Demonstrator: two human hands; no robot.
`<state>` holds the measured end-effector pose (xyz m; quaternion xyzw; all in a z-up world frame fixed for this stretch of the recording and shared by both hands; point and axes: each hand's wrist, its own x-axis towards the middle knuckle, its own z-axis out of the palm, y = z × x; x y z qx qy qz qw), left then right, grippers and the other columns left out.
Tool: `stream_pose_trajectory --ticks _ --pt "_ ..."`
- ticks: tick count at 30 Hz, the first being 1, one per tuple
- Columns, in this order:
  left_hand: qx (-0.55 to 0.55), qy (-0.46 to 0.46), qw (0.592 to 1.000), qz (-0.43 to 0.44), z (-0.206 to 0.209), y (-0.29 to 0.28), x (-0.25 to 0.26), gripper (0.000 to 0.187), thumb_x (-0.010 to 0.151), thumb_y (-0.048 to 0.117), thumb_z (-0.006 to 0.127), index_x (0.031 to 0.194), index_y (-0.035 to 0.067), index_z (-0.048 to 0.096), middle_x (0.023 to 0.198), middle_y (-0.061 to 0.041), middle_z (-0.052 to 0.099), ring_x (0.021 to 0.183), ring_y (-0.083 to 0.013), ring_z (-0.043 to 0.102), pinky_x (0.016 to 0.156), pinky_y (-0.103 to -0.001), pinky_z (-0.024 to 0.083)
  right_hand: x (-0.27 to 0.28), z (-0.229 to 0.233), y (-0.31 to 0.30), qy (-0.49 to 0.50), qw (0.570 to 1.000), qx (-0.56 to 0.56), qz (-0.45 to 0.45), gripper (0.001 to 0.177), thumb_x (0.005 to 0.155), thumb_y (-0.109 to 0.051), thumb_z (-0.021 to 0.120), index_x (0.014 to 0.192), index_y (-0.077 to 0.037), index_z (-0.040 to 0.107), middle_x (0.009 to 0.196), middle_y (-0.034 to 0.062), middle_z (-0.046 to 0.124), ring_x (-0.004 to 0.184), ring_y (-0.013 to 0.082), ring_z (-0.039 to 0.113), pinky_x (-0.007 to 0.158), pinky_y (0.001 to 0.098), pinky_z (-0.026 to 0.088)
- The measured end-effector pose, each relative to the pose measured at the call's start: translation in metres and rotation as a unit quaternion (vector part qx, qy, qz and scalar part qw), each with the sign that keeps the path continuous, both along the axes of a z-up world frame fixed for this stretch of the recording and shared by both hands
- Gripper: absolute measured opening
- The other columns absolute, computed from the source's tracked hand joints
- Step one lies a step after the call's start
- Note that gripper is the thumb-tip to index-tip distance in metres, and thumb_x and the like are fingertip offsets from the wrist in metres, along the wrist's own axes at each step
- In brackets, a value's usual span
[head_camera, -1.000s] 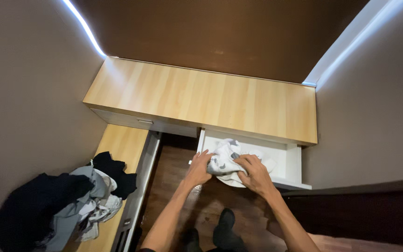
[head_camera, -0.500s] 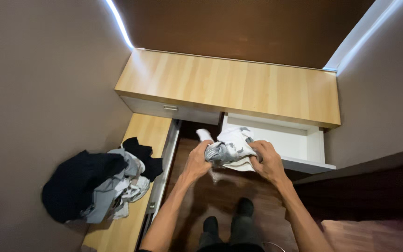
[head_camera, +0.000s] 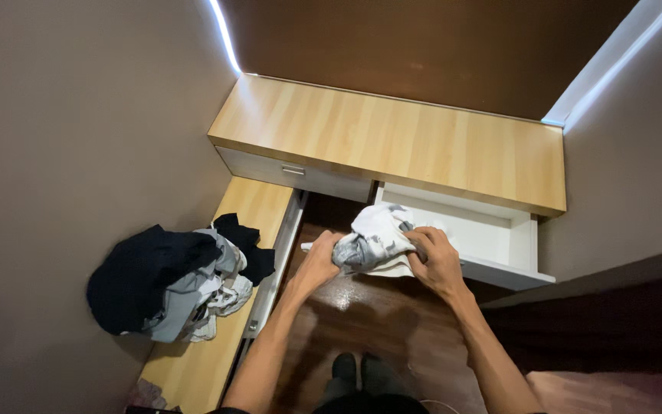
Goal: The person empties clothes from a drawer and stacks them on a nearby bench, then pulls different garments from other drawers and continues stacking them by hand.
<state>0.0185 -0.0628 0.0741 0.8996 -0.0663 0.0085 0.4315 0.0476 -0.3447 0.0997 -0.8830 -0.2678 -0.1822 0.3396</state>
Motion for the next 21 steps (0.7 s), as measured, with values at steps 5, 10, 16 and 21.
stream_pose_trajectory --ticks 5,10,16,21 --pt "0.041 -0.066 0.997 0.031 0.008 -0.020 -0.011 0.048 0.074 0.003 0.078 0.121 0.007 0.068 0.108 -0.016 0.069 0.104 -0.0384 0.064 0.091 -0.049 0.050 0.002 -0.009 -0.017 0.008 1.000 -0.007 0.007 0.040 0.077 -0.005 0.071 0.117 -0.010 0.070 0.114 0.0099 0.067 0.105 0.0285 0.066 0.083 0.0398 0.059" --pt "0.052 -0.071 0.992 0.090 0.025 -0.045 -0.021 0.051 0.079 -0.001 0.067 0.128 0.012 0.064 0.108 -0.012 0.070 0.105 -0.0383 0.066 0.086 -0.051 0.051 0.005 -0.003 -0.031 0.021 1.000 0.004 0.012 0.043 0.078 -0.004 0.071 0.121 -0.011 0.071 0.116 0.0110 0.067 0.103 0.0289 0.066 0.083 0.0402 0.059" --pt "0.064 -0.067 0.987 0.131 0.034 -0.059 -0.040 0.052 0.077 0.010 0.075 0.128 0.015 0.064 0.104 -0.011 0.069 0.097 -0.0399 0.067 0.077 -0.053 0.051 0.004 -0.003 -0.035 0.049 0.999 0.004 0.021 0.044 0.079 -0.002 0.070 0.122 -0.010 0.069 0.118 0.0115 0.066 0.101 0.0293 0.066 0.083 0.0409 0.058" --pt "0.100 -0.124 0.973 0.165 0.019 -0.048 -0.052 0.051 0.081 0.000 0.062 0.130 0.015 0.066 0.103 -0.012 0.070 0.097 -0.0401 0.067 0.077 -0.053 0.052 0.004 -0.005 -0.018 0.031 0.998 0.018 0.054 0.040 0.080 -0.005 0.071 0.120 -0.010 0.069 0.114 0.0119 0.066 0.103 0.0308 0.066 0.084 0.0418 0.057"
